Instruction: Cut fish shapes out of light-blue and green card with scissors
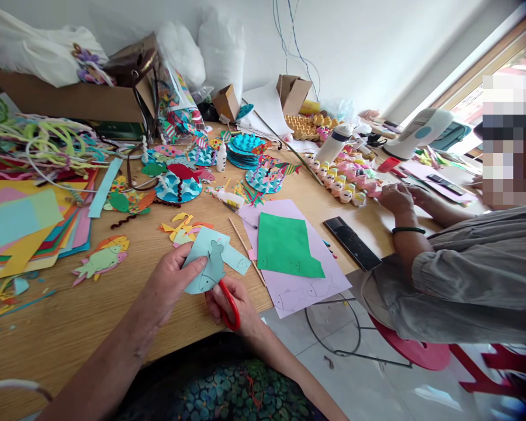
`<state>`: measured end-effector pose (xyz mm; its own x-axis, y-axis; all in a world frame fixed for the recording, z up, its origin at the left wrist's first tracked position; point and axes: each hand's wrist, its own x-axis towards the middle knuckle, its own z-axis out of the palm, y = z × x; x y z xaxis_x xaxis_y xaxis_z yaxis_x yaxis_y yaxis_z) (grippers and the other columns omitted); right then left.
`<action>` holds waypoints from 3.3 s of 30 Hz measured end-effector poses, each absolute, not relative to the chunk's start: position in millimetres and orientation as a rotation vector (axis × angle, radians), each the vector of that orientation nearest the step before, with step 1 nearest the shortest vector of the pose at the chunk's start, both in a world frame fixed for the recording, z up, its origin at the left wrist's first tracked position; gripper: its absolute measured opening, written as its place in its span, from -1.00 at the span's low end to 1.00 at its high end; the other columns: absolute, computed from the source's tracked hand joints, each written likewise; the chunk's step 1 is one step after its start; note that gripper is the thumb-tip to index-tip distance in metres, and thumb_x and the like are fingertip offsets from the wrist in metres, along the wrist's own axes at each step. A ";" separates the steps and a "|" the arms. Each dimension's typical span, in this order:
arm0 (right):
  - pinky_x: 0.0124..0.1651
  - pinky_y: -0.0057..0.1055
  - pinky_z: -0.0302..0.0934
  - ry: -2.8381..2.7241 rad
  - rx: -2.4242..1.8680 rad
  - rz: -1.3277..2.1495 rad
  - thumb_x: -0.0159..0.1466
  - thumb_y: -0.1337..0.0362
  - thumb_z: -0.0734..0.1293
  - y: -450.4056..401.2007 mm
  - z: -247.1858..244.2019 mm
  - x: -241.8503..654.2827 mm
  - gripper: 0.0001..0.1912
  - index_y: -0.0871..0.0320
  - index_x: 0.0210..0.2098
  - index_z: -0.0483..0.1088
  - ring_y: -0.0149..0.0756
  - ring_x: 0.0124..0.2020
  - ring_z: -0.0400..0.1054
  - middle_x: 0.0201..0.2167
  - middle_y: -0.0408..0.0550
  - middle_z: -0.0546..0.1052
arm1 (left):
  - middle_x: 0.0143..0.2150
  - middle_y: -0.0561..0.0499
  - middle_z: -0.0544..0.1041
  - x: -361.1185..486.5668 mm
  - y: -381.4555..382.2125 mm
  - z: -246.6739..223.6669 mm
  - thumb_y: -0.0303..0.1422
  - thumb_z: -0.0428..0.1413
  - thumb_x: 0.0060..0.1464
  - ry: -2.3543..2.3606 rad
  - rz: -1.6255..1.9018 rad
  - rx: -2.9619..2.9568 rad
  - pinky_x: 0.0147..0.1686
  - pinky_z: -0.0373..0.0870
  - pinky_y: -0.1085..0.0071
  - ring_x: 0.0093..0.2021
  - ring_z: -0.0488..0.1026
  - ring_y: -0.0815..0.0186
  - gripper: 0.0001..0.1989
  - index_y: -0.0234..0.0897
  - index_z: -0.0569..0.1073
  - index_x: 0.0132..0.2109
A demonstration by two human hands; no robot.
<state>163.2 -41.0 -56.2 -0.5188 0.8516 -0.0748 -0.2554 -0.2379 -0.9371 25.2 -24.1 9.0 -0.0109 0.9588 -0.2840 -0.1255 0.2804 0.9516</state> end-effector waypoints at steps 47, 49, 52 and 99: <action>-0.59 -0.54 -0.03 -1.349 -0.945 1.534 0.30 0.02 0.20 -31.5 -50.0 141.8 -0.61 0.14 -0.53 0.17 -0.51 -0.65 0.03 -0.67 -0.27 0.19 | -0.38 0.02 0.63 30.8 -28.1 -12.9 -0.33 0.36 -0.23 0.987 1.386 0.499 -0.37 0.43 0.49 -0.38 0.50 0.33 -0.76 -0.27 0.60 -0.32; -0.56 -0.53 -0.01 -1.423 -0.988 1.572 0.29 0.06 0.20 -31.3 -48.2 142.8 -0.64 0.14 -0.52 0.16 -0.49 -0.63 0.07 -0.65 -0.25 0.21 | -0.39 0.04 0.64 24.6 -25.0 -10.5 -0.35 0.38 -0.27 1.037 1.422 0.493 -0.41 0.43 0.50 -0.40 0.49 0.35 -0.76 -0.27 0.60 -0.34; -0.54 -0.52 -0.02 -1.597 -1.077 1.590 0.29 0.14 0.17 -33.1 -44.2 152.1 -0.68 0.14 -0.54 0.15 -0.47 -0.60 0.08 -0.64 -0.24 0.21 | -0.38 0.05 0.64 7.8 -20.0 -5.4 -0.32 0.38 -0.31 1.129 1.448 0.545 -0.43 0.45 0.48 -0.41 0.49 0.33 -0.71 -0.27 0.58 -0.33; -0.63 -0.56 -0.02 -1.391 -1.001 1.948 0.17 -0.14 0.31 -30.9 -17.6 151.8 -0.52 0.15 -0.53 0.22 -0.51 -0.69 0.13 -0.72 -0.27 0.27 | -0.59 0.10 0.48 -3.8 -26.4 10.9 -0.34 0.27 -0.25 1.259 1.355 0.816 -0.43 0.30 0.44 -0.50 0.35 0.34 -0.88 -0.28 0.52 -0.49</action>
<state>151.8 -30.9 -17.6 -0.5781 0.7741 -0.2581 -0.0071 -0.3211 -0.9470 -3.8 -26.4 10.9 -0.2020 0.9642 -0.1716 -0.2422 0.1206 0.9627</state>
